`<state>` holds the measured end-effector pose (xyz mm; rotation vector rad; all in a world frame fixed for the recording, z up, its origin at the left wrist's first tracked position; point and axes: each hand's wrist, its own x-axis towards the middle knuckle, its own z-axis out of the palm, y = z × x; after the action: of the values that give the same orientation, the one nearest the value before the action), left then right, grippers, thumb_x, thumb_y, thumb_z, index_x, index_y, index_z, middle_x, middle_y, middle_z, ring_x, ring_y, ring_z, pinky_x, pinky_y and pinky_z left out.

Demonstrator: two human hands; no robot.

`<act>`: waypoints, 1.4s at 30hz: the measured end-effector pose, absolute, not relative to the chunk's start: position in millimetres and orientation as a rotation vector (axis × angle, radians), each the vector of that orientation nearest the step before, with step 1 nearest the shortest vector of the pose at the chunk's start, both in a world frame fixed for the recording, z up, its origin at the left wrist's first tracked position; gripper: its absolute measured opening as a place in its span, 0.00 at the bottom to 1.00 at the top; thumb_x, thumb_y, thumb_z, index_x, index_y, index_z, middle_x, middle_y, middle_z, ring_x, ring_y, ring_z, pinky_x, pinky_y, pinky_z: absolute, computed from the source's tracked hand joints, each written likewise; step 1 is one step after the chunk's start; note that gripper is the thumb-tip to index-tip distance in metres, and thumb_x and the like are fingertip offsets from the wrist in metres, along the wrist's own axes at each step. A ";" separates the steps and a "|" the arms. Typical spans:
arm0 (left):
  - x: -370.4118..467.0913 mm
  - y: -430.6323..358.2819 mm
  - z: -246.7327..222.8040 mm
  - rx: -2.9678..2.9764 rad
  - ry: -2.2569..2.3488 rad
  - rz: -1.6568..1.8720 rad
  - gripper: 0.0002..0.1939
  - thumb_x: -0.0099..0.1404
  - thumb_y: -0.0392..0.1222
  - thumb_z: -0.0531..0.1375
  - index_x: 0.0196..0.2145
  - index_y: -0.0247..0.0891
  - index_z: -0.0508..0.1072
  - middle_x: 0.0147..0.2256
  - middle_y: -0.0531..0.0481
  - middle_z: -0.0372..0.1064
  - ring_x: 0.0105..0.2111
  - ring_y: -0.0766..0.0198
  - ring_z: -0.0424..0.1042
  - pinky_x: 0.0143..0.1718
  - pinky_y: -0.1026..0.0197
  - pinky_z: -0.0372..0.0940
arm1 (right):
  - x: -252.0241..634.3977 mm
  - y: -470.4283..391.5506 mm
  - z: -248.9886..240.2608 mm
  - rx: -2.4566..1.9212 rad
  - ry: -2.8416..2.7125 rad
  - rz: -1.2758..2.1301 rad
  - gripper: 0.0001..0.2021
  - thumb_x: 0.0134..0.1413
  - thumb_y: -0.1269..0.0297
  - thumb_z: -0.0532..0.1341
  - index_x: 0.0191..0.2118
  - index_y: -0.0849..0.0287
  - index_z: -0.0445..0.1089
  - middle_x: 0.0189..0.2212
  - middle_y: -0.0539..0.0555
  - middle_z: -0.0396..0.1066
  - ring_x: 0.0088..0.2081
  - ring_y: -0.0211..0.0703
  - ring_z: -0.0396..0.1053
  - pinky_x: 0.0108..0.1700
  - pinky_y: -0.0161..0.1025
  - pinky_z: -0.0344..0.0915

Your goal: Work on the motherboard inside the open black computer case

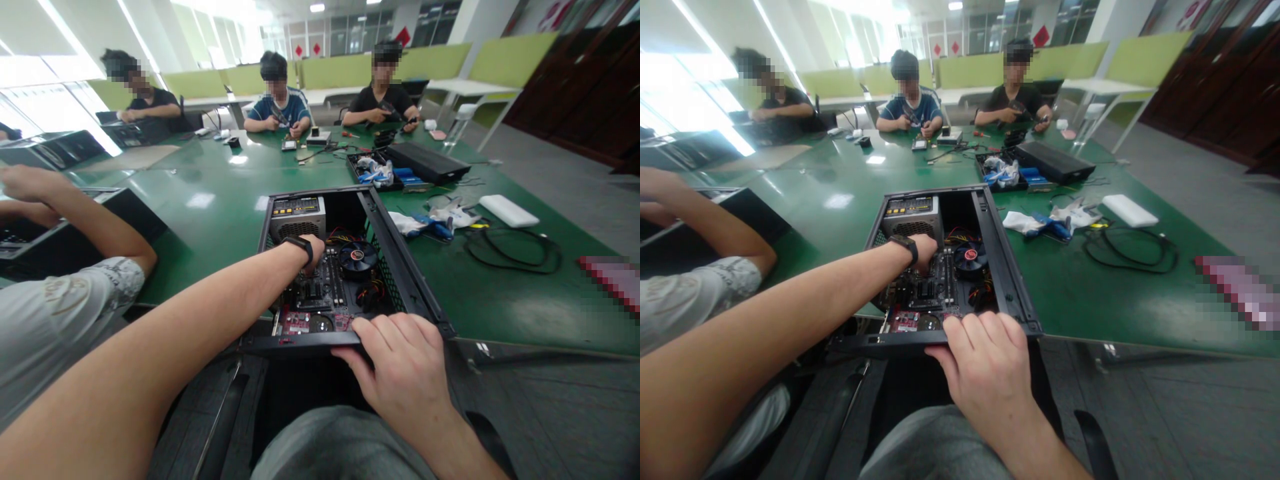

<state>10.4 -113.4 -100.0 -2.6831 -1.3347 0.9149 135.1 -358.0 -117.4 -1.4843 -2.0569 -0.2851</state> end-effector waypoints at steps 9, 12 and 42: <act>11.6 -117.2 -97.5 -2.667 -1.312 0.942 0.32 0.40 0.42 0.75 0.45 0.31 0.80 0.45 0.35 0.77 0.46 0.49 0.76 0.46 0.60 0.69 | 135.7 -358.3 -119.7 -1.458 -2.047 -0.291 0.12 0.61 0.53 0.61 0.42 0.56 0.70 0.29 0.50 0.68 0.35 0.45 0.60 0.44 0.46 0.52; 11.6 -118.8 -96.1 -2.670 -1.320 0.938 0.31 0.39 0.41 0.75 0.44 0.33 0.81 0.44 0.37 0.78 0.46 0.49 0.76 0.46 0.61 0.69 | 135.3 -357.7 -120.2 -1.463 -2.048 -0.287 0.12 0.60 0.53 0.61 0.42 0.56 0.70 0.29 0.50 0.68 0.35 0.45 0.60 0.44 0.46 0.52; 2.5 -114.1 -83.2 -2.811 -1.190 0.500 0.23 0.53 0.53 0.64 0.40 0.33 0.80 0.40 0.37 0.78 0.40 0.51 0.77 0.37 0.58 0.69 | 135.5 -353.2 -117.9 -1.490 -2.047 -0.300 0.11 0.61 0.54 0.61 0.42 0.55 0.69 0.30 0.50 0.67 0.36 0.46 0.60 0.45 0.46 0.52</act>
<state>2.5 -114.1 -83.2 -2.8111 -1.1898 0.4998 135.5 -353.2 -117.9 -1.4896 -2.0469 -0.3001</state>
